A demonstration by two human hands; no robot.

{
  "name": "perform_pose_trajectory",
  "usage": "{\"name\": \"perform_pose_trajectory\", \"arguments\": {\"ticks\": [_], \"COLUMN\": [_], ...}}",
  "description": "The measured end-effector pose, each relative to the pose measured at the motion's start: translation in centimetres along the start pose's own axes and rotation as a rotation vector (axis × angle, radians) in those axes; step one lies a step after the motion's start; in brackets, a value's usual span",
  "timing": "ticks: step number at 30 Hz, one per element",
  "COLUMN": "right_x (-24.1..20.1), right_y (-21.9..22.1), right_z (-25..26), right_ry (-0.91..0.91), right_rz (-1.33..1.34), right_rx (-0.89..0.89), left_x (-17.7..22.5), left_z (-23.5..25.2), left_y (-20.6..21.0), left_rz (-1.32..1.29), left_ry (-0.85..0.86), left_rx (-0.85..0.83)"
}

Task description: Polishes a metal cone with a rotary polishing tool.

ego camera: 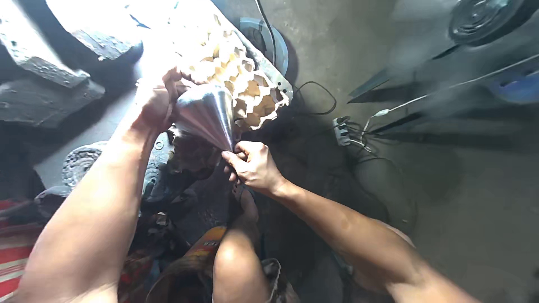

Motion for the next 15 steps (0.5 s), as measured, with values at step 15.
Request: {"name": "perform_pose_trajectory", "arguments": {"ticks": [15], "right_x": [0.9], "right_y": [-0.2], "right_z": [1.5], "right_ry": [0.034], "right_rz": [-0.034], "right_rx": [0.015], "left_x": [-0.7], "left_z": [0.1], "left_y": [-2.2], "left_rz": [0.261], "left_ry": [0.035], "left_rx": [-0.237]}}
Point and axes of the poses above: each hand's wrist, its own z-axis towards the middle knuckle, its own y-axis out of the palm, x = y × z, the point moved 4 cm from there along z, towards the middle knuckle, and after that the axes turned 3 degrees about y, right-handed, at the moved point
